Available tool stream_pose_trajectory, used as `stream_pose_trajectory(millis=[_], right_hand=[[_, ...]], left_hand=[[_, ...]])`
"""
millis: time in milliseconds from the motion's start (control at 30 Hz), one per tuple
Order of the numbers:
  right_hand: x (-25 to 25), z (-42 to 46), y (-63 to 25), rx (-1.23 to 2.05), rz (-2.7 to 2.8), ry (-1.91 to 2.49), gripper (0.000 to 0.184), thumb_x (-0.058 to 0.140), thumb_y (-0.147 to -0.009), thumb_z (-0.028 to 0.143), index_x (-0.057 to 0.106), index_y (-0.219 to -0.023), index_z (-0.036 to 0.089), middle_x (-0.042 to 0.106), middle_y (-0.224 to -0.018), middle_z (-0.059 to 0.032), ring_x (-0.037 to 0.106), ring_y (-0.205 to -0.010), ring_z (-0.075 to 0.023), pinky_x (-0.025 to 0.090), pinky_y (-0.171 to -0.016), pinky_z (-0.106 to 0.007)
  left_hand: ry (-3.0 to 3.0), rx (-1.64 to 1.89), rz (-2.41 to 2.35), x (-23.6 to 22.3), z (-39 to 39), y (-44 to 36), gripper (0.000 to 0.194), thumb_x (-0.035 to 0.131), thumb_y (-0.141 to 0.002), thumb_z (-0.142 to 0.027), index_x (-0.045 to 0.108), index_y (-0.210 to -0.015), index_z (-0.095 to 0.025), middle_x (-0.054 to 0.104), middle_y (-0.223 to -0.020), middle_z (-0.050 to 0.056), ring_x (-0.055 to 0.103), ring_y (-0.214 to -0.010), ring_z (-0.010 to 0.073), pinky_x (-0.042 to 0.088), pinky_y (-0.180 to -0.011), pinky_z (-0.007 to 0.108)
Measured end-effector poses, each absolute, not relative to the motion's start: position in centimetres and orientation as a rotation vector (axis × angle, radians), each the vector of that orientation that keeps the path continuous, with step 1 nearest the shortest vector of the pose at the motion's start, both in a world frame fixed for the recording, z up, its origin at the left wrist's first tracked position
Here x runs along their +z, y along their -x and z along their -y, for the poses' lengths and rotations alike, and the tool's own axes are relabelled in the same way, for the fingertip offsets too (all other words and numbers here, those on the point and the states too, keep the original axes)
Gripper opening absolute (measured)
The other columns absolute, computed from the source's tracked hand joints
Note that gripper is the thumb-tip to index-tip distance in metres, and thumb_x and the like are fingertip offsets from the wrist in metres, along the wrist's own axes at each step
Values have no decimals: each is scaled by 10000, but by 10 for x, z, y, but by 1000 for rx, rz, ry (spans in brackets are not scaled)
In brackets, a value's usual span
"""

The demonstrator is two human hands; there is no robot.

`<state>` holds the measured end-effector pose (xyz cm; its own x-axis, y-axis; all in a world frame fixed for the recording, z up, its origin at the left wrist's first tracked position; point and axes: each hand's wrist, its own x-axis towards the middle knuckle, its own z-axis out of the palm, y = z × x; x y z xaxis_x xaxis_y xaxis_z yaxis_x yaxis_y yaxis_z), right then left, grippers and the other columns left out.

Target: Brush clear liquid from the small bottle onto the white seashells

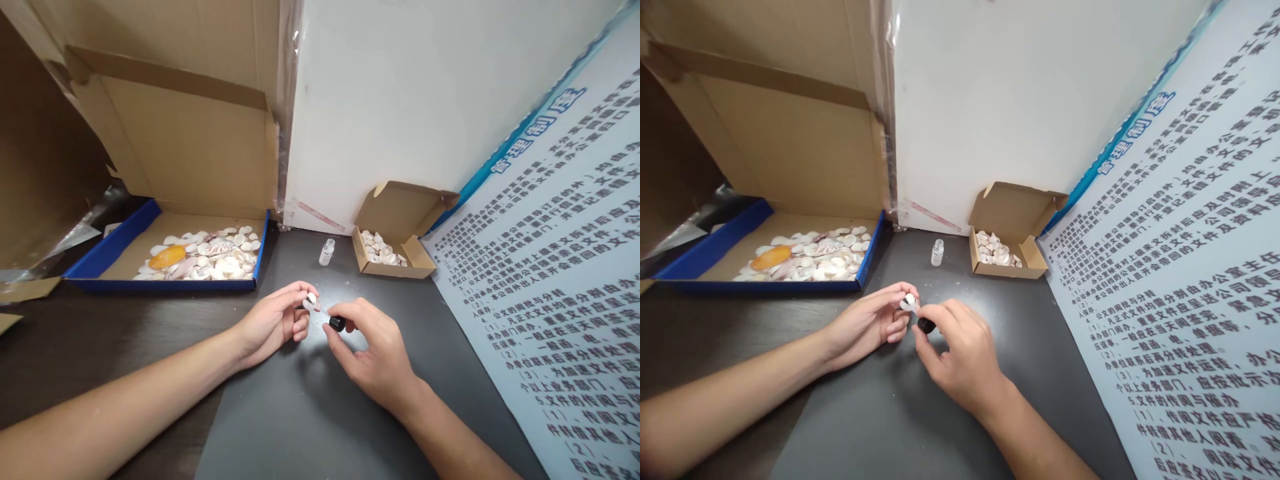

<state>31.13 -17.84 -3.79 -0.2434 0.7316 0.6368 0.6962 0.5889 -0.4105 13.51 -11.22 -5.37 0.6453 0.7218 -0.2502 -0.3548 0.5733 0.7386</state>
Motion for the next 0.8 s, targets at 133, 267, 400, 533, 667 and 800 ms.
stream_pose_trajectory(millis=[133, 267, 400, 533, 667, 800], right_hand=[[-38, 178, -310, 54, 1970, 1146, 96, 624, -871, 146, 616, -959, 186, 633, -758, -11, 579, -656, -135, 440, -611, -256], [-38, 179, -310, 148, 1952, 1090, 80, 637, -854, 165, 591, -917, 187, 586, -682, 23, 533, -579, -115, 435, -581, -249], [-41, 178, -311, 118, 1897, 1100, 153, 632, -880, 161, 586, -1022, 198, 594, -753, 10, 528, -602, -113, 451, -596, -246], [-41, 178, -311, 165, 1949, 1102, 127, 638, -873, 163, 585, -983, 197, 590, -755, 10, 523, -594, -110, 450, -587, -248], [-42, 178, -311, 160, 1918, 1050, 148, 638, -881, 166, 571, -1008, 201, 564, -734, 24, 509, -585, -102, 445, -577, -237], [-44, 178, -312, 155, 1924, 1065, 158, 631, -886, 167, 573, -1028, 203, 569, -762, 17, 509, -592, -98, 446, -574, -234]], left_hand=[[-705, 694, -574, -54, 112, -135, 45, 511, -908, -183, 524, -940, -153, 524, -798, -1, 402, -494, 46, 349, -453, 182], [-703, 686, -586, -53, 112, -135, 37, 524, -906, -188, 525, -925, -157, 514, -799, -3, 411, -515, 49, 355, -457, 176], [-713, 684, -587, -52, 112, -135, 45, 525, -903, -191, 534, -932, -158, 507, -785, -6, 411, -506, 52, 352, -453, 183], [-721, 682, -590, -51, 113, -135, 36, 527, -896, -173, 538, -924, -153, 494, -771, -10, 406, -504, 52, 364, -457, 186], [-731, 695, -602, -52, 112, -135, 52, 537, -897, -190, 546, -933, -154, 521, -811, 2, 409, -516, 50, 364, -457, 181], [-742, 692, -609, -53, 112, -136, 56, 544, -896, -202, 544, -932, -159, 529, -803, 1, 413, -517, 49, 356, -455, 173]])
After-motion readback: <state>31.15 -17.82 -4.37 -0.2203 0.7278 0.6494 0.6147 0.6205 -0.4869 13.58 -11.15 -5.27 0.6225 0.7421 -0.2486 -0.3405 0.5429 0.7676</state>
